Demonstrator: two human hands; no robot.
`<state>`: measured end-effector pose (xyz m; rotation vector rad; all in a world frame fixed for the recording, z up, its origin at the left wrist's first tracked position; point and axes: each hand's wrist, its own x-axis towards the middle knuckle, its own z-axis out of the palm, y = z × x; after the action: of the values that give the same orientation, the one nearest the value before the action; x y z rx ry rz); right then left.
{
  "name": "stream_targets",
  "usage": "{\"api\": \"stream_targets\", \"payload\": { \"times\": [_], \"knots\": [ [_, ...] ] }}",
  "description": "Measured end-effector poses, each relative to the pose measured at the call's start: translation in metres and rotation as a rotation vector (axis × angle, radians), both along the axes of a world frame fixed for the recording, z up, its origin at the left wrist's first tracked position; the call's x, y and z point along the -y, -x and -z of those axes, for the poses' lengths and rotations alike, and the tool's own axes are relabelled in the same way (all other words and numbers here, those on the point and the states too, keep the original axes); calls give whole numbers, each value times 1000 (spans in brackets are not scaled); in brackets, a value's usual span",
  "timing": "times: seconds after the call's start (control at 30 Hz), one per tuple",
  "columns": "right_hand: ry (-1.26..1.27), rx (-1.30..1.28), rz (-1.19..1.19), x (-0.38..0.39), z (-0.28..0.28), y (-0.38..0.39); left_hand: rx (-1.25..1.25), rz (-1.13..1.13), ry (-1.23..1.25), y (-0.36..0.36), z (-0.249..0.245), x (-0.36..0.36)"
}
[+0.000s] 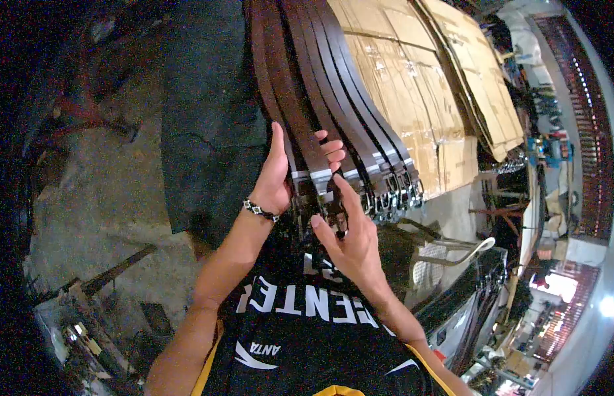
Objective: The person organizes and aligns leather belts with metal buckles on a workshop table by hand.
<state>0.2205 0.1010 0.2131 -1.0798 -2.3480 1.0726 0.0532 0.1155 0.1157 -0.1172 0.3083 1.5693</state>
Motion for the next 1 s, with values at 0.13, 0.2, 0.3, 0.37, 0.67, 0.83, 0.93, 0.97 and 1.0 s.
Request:
{"api": "stream_targets", "payload": {
  "times": [0.13,0.2,0.3,0.37,0.67,0.83,0.93,0.97,1.0],
  "knots": [
    [-302,71,-97,-8,5,6,-15,32,-6,-3,-1,2],
    [-342,152,-124,-7,9,8,-41,44,17,-7,-5,3],
    [-382,194,-142,-5,18,14,-53,64,26,-14,-2,3],
    [-359,162,-195,-9,18,15,-59,72,46,-13,-4,5],
    [-168,105,-220,-2,13,11,67,69,195,-11,-4,3],
    [-84,61,-160,4,20,6,63,91,196,-13,-4,0],
    [-65,7,-140,10,25,8,33,110,244,-12,-17,-2],
    [-63,14,-141,9,27,9,23,121,261,-12,-20,-3],
    [-63,22,-141,8,28,9,1,130,222,-12,-17,-5]
  ]
}}
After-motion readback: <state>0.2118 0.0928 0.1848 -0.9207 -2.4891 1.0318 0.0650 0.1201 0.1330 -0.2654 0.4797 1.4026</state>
